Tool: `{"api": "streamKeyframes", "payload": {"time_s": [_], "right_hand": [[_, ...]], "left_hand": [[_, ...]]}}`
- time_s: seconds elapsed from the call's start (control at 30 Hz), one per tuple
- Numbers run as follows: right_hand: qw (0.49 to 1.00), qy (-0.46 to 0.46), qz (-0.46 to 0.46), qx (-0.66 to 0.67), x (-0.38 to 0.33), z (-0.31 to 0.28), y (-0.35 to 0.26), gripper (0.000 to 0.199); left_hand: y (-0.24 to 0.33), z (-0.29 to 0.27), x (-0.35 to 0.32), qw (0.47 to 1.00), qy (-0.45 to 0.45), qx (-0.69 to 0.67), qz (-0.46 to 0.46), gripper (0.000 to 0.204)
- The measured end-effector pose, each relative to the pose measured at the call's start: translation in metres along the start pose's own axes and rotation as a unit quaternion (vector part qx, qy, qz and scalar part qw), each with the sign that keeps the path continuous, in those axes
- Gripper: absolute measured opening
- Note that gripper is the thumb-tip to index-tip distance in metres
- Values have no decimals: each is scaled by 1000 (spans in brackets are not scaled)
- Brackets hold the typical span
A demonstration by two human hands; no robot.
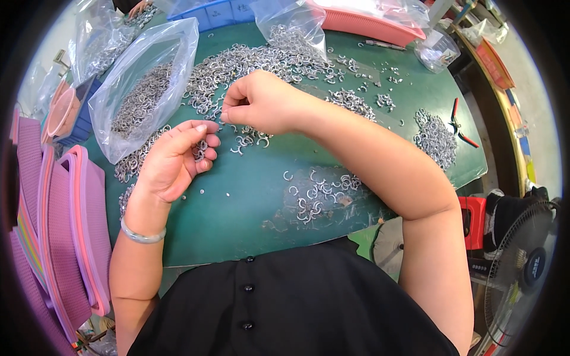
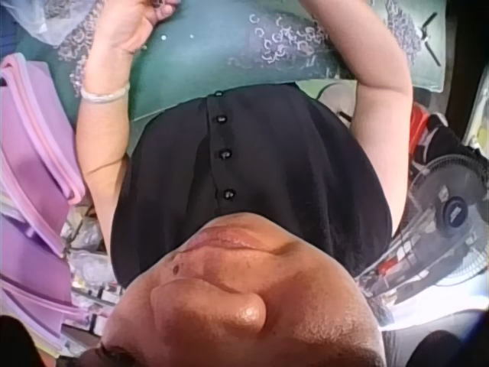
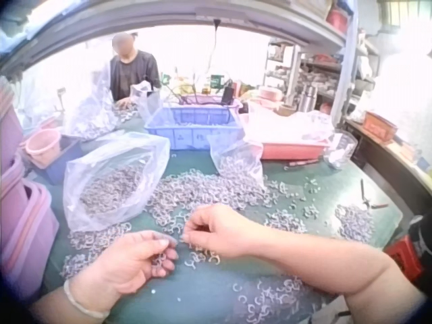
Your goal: The person picks up and connects small silver-colored metal rings and clips together by hand, sorting them on a green work mat.
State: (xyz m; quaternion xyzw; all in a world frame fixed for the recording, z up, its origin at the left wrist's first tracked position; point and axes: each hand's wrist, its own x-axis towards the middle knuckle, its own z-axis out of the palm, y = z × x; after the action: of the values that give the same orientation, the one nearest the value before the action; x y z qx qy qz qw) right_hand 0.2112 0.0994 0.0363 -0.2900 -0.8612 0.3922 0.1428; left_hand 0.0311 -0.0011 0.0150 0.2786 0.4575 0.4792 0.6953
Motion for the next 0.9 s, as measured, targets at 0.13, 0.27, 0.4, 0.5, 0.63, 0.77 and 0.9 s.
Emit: {"api": "streamKeyframes", "payload": {"time_s": [0.13, 0.27, 0.4, 0.5, 0.63, 0.77, 0.9], "right_hand": [[991, 32, 55, 118, -3, 7, -3, 13], [981, 61, 76, 166, -10, 9, -8, 14], [972, 72, 95, 202, -16, 14, -10, 14], [967, 58, 85, 234, -19, 14, -4, 13], [959, 42, 101, 262, -21, 14, 0, 12], [960, 33, 89, 262, -25, 12, -1, 12], [961, 24, 70, 267, -26, 10, 1, 11]], "left_hand": [[-1, 6, -2, 1000, -14, -5, -6, 13], [-2, 9, -4, 1000, -12, -11, 9, 11], [-6, 9, -2, 999, -11, -11, 35, 11], [-9, 9, -1, 999, -13, -4, 47, 11], [-9, 12, -2, 998, -9, 17, 60, 11], [-10, 14, -3, 997, -11, 30, 68, 11], [-10, 18, -4, 996, -1, 51, 74, 10]]}}
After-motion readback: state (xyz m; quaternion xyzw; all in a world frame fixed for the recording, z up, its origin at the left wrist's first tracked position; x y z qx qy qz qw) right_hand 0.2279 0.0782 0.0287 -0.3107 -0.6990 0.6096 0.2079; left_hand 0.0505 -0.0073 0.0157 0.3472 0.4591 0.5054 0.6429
